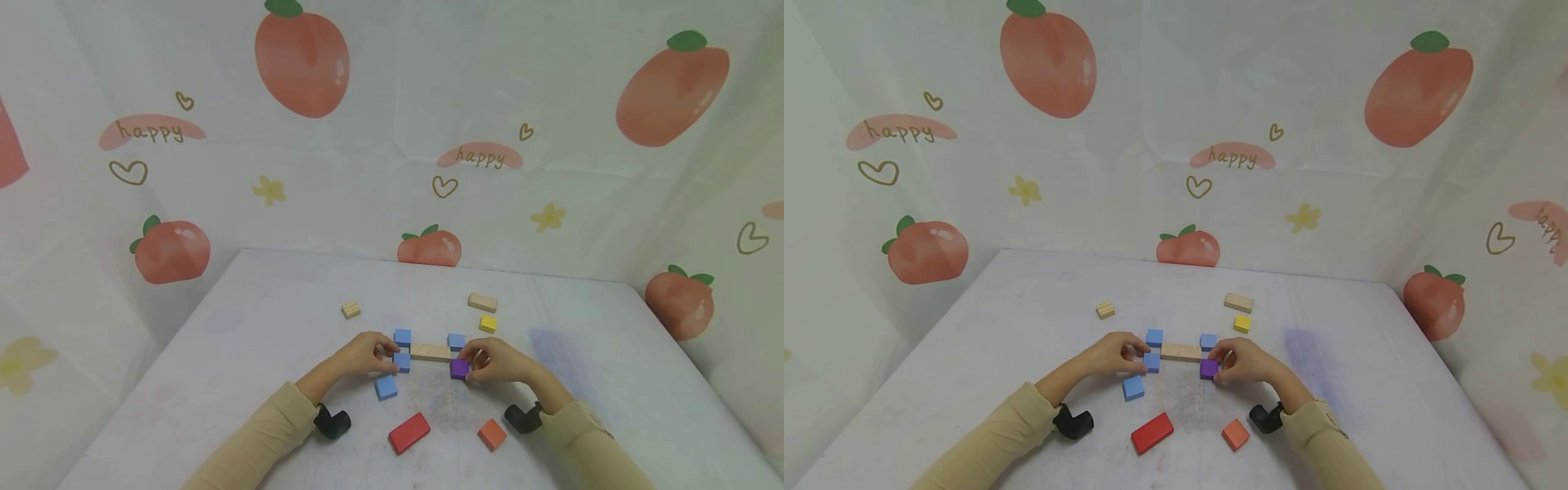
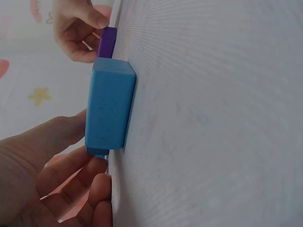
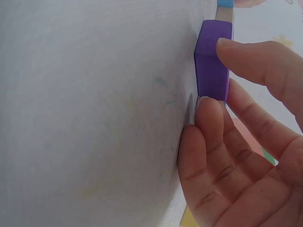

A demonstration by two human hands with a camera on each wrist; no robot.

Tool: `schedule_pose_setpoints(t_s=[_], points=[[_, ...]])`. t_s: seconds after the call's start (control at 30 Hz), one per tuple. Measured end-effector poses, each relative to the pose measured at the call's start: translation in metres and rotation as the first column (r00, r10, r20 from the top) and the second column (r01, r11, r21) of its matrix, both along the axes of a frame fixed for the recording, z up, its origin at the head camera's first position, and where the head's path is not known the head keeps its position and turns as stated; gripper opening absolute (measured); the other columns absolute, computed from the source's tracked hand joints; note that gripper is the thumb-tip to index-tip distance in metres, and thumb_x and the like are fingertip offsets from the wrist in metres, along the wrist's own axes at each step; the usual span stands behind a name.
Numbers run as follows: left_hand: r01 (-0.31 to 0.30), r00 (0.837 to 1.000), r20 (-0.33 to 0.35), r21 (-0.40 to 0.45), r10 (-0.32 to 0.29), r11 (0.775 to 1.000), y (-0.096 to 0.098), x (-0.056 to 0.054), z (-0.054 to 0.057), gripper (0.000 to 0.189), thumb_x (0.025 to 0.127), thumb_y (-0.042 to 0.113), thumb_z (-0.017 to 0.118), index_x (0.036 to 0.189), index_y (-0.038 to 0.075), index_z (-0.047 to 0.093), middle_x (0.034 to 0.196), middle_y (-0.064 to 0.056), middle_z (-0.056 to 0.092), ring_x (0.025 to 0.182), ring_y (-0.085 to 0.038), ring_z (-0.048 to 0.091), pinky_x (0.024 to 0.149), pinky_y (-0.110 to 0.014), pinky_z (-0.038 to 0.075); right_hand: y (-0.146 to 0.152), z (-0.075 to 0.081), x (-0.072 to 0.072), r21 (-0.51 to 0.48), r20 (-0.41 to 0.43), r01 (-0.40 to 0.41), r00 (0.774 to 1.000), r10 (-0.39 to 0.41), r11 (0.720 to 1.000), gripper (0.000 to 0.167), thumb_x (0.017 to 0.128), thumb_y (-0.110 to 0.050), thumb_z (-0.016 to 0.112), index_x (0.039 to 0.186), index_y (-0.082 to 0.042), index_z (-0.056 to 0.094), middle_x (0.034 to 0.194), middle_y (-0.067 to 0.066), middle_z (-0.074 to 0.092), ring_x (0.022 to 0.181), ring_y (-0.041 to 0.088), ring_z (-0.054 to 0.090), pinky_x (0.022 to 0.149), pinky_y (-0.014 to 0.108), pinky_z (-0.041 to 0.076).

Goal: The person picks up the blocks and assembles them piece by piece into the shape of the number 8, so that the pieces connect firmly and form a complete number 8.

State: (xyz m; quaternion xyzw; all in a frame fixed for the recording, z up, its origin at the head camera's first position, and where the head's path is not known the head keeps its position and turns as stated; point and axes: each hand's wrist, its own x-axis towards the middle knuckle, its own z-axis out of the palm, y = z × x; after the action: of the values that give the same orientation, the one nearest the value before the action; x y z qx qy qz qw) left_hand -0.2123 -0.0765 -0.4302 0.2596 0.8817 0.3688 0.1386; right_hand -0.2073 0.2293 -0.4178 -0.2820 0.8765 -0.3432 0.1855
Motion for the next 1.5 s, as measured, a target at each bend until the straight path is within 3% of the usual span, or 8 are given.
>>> schedule_pose_setpoints(t_s=[1.5], points=[[0.001,1.000,0.005,0.000,-0.001,1.000,-0.0005,0.0004,0.0008,0.032,0.079,0.018,0.073,0.108,0.005,0.067,0.097,-0.006,0.065,0.073,-0.008,0.049,0.063,-0.017,0.042,0.0001,-0.0018,-0.0004,-0.008,0.026,0.004,1.000,-0.004,1.000,0.031,0.080,-0.016,0.071,0.106,-0.002,0.061,0.097,0.008,0.061,0.082,0.009,0.055,0.072,0.020,0.048]])
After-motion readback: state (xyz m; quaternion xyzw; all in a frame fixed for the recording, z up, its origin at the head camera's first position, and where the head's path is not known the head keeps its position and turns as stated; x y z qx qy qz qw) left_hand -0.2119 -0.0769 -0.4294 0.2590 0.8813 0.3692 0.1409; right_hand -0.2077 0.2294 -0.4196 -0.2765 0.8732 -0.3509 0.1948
